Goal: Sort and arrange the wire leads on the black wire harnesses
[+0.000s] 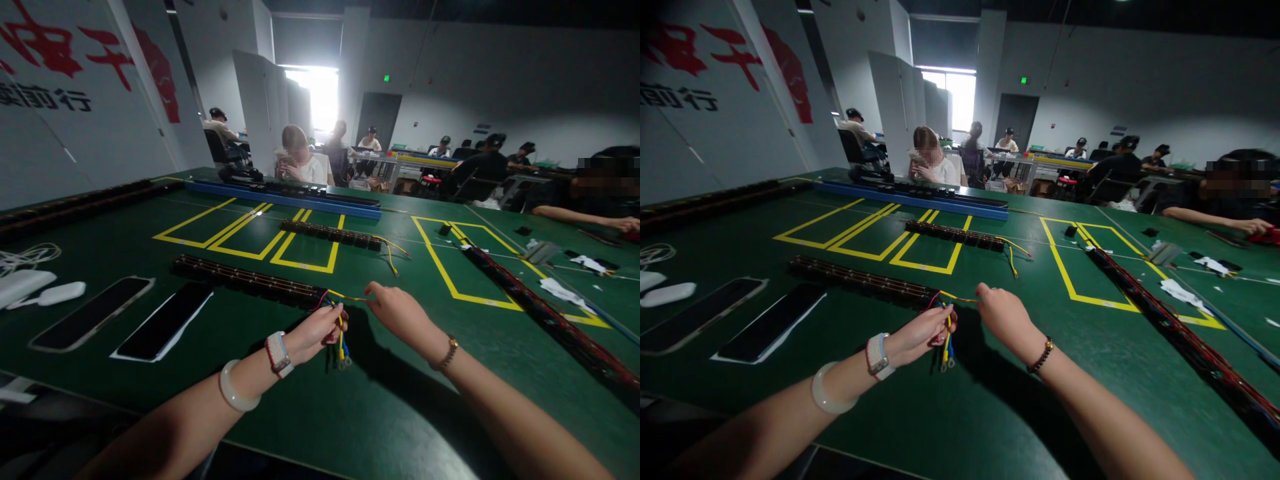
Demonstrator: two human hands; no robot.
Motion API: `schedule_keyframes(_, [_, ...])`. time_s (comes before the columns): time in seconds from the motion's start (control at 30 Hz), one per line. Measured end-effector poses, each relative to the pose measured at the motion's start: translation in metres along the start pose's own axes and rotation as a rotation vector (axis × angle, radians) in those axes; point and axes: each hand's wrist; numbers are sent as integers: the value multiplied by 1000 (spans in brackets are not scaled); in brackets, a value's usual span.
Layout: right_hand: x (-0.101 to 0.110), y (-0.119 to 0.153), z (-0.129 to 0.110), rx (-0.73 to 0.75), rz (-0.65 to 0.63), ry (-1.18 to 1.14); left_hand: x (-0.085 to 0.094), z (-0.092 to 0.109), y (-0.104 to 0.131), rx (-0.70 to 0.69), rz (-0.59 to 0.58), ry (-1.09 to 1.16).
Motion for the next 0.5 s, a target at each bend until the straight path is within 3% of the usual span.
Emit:
schedule_keyframes(0.2, [-38, -33, 32, -121, 65, -120, 1, 8, 6, 15, -86, -117])
schedule_keyframes(0.37, [-55, -40, 34, -87, 135, -58, 2, 10, 5, 36, -132, -173])
schedule_keyframes(0.5, [-58, -34, 34, 39, 250, 115, 3, 10, 4, 18, -155, -178])
Point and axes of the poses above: each hand's wrist, its own y-axis away from the middle knuckle, its own x-axis out of the back of the hand, z = x × y, and after that the axes turned 4 degrees about y, right-handed
